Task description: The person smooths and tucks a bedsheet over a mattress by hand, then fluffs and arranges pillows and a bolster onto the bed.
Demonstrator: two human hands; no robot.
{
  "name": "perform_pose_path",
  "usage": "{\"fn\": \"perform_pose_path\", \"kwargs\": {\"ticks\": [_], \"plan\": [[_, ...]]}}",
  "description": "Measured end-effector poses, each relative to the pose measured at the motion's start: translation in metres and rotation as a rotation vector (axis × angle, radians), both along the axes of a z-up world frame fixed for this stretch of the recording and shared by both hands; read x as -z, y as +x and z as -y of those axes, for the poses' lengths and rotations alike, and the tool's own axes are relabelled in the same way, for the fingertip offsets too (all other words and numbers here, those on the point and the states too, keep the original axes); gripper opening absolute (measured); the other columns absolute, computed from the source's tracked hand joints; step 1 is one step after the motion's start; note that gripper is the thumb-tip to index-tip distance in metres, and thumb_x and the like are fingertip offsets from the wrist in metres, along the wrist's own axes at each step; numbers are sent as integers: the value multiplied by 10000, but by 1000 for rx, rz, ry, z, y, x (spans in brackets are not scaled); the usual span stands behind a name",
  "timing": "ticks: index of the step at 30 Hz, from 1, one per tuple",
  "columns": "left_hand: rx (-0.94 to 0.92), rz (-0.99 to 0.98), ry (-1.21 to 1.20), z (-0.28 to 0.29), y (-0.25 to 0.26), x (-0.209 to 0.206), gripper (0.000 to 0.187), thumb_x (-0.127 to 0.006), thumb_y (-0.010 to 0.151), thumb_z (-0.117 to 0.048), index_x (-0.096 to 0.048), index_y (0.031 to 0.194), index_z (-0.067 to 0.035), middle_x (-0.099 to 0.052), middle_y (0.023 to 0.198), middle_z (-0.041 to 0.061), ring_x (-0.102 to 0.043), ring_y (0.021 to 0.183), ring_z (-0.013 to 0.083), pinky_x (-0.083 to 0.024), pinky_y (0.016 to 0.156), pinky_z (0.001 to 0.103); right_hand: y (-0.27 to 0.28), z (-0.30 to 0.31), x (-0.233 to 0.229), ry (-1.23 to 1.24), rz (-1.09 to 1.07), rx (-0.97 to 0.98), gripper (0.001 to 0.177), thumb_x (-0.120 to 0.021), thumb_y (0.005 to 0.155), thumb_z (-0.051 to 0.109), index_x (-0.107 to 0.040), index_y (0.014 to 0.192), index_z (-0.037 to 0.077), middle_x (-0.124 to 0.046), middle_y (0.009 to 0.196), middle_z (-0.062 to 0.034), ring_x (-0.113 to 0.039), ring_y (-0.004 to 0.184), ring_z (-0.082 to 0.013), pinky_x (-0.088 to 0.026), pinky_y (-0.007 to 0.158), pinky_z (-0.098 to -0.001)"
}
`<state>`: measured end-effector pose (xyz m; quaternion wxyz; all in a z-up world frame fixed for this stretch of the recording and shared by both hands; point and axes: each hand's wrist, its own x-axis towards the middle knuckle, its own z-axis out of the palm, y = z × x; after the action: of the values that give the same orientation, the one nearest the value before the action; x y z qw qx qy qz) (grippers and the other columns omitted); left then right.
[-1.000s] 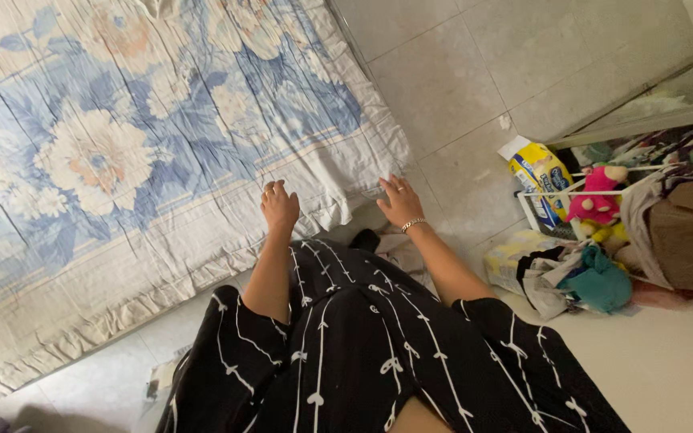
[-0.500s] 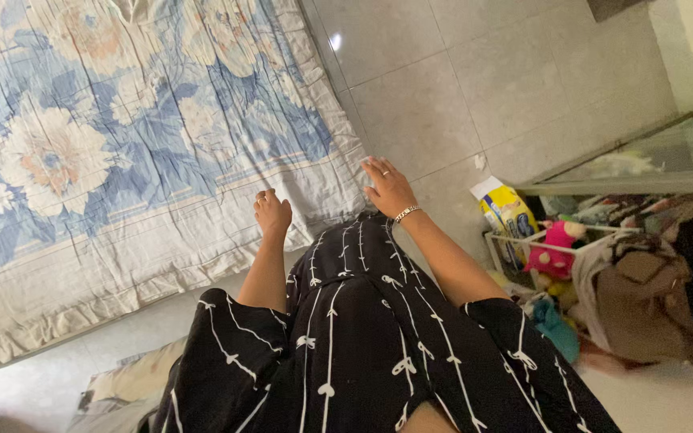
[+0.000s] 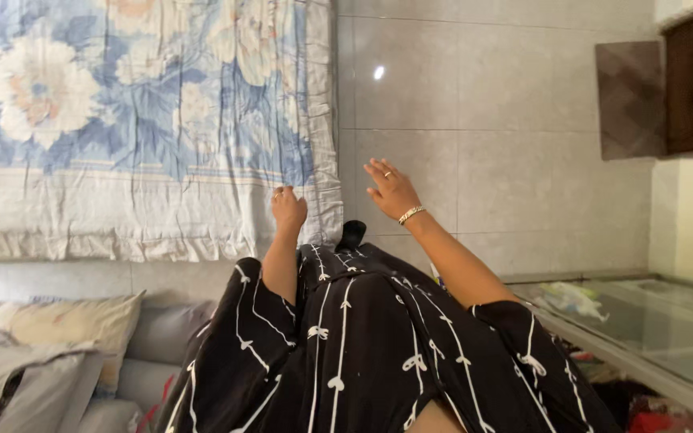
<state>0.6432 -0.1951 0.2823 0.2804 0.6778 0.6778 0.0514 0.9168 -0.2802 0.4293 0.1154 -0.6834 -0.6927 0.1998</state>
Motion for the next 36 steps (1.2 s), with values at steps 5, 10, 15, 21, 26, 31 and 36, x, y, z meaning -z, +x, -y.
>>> {"fn": "perform_pose_path", "kwargs": {"ticks": [5, 10, 15, 21, 26, 31, 36], "plan": [[-88, 35, 107, 2, 15, -4, 477, -735, 829, -222, -613, 1268, -83, -538, 1418, 187, -517, 1260, 420, -463, 1010, 512, 21, -38, 14, 11, -46, -88, 559, -661, 952, 261, -497, 1473, 144, -451, 1582, -105, -392, 1471, -319, -363, 1165, -474], [-216, -17, 218, 34, 25, -6, 464, -747, 824, -233, -625, 1238, -64, -541, 1360, 236, -519, 1215, 430, -462, 1007, 514, 47, -75, 24, -11, -71, -211, 544, -656, 962, 250, -507, 1476, 149, -463, 1578, -100, -398, 1470, -326, -355, 1160, -477], [-429, -82, 163, 103, 60, -4, 383, -699, 869, -206, -646, 1225, -74, -590, 1312, 191, -564, 1213, 404, -485, 1036, 491, 101, -91, 35, -26, -83, -396, 558, -645, 960, 234, -502, 1489, 126, -483, 1561, -121, -416, 1457, -340, -370, 1170, -467], [-651, -130, 202, 143, 163, 1, 392, -721, 835, -211, -657, 1194, -68, -573, 1316, 203, -562, 1147, 419, -496, 968, 506, 178, -135, 49, -44, -56, -580, 513, -650, 942, 231, -546, 1427, 100, -512, 1519, -151, -435, 1413, -383, -366, 1147, -474], [-739, -131, 120, 156, 204, 18, 401, -745, 812, -217, -655, 1176, -73, -571, 1301, 200, -544, 1193, 412, -480, 947, 513, 192, -176, 93, -9, -41, -733, 448, -677, 927, 218, -612, 1358, 113, -589, 1447, -150, -492, 1345, -394, -382, 1143, -467], [-775, -176, 226, 146, 198, 38, 408, -746, 777, -183, -651, 1162, -88, -579, 1308, 172, -523, 1228, 375, -453, 1022, 516, 155, -218, 127, -7, -62, -853, 352, -713, 886, 176, -670, 1233, 129, -649, 1335, -137, -535, 1267, -370, -420, 1077, -453], [-847, -139, 94, 120, 182, 67, 358, -730, 819, -180, -652, 1154, -82, -581, 1319, 161, -518, 1239, 372, -448, 999, 522, 108, -257, 163, -95, -58, -899, 307, -706, 888, 181, -673, 1192, 152, -676, 1252, -87, -563, 1223, -324, -464, 1046, -448]]}}
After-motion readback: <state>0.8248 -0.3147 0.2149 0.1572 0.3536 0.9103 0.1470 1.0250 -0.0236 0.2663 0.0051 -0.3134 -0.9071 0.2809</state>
